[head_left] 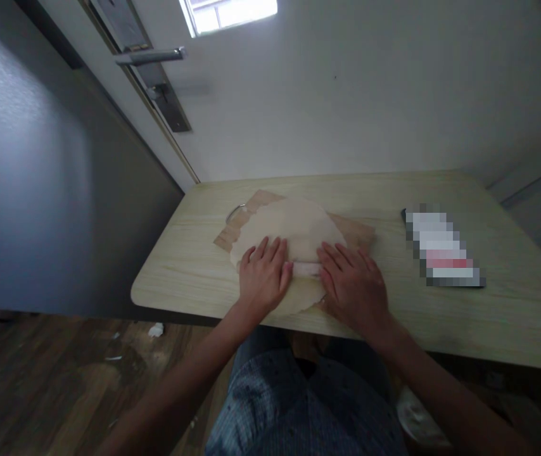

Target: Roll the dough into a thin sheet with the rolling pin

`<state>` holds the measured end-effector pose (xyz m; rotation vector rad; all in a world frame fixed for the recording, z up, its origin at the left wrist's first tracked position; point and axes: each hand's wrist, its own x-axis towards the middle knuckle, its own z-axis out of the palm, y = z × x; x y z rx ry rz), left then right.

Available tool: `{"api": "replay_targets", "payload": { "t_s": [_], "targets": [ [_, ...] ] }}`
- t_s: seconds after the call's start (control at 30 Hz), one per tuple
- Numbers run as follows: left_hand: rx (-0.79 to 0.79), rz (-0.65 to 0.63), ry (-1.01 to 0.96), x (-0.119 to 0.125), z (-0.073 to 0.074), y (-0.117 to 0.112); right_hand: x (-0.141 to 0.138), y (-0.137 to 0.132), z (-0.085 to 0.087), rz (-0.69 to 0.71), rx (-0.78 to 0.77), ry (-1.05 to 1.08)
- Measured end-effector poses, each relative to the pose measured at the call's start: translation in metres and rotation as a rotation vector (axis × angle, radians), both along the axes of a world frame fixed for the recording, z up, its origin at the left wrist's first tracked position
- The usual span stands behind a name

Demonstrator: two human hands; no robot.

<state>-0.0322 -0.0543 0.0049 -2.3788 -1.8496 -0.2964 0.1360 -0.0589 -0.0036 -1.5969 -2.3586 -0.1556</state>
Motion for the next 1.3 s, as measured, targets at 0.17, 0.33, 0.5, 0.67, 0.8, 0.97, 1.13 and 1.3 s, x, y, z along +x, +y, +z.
{"api": "replay_targets", "payload": {
  "t_s": [0.17,0.33,0.5,0.67,0.8,0.97,1.13,1.3],
  "targets": [
    [0.019,-0.011,0.004,-0.002,-0.005,-0.019,0.001,-0.018,-0.008,0.016,0.058,0.013],
    [0.045,0.003,0.007,-0.002,-0.01,-0.026,0.001,-0.025,-0.01,0.029,0.083,0.014],
    [0.049,0.024,0.006,0.001,-0.006,-0.014,0.0,-0.012,-0.005,0.013,0.055,0.012],
    [0.05,0.062,0.018,0.005,-0.002,0.009,-0.004,0.01,0.0,-0.023,0.035,-0.001],
    [0.045,0.081,-0.003,0.008,0.0,0.031,-0.006,0.029,0.002,-0.082,0.012,0.005],
    [0.017,0.084,-0.068,0.01,0.002,0.059,-0.007,0.057,0.005,-0.103,-0.052,-0.014],
    [-0.035,0.078,-0.143,0.011,0.006,0.086,-0.006,0.086,0.007,-0.101,-0.097,-0.011],
    [-0.041,0.049,-0.173,0.011,0.009,0.11,-0.004,0.11,0.009,-0.097,-0.122,0.055]
  ]
}}
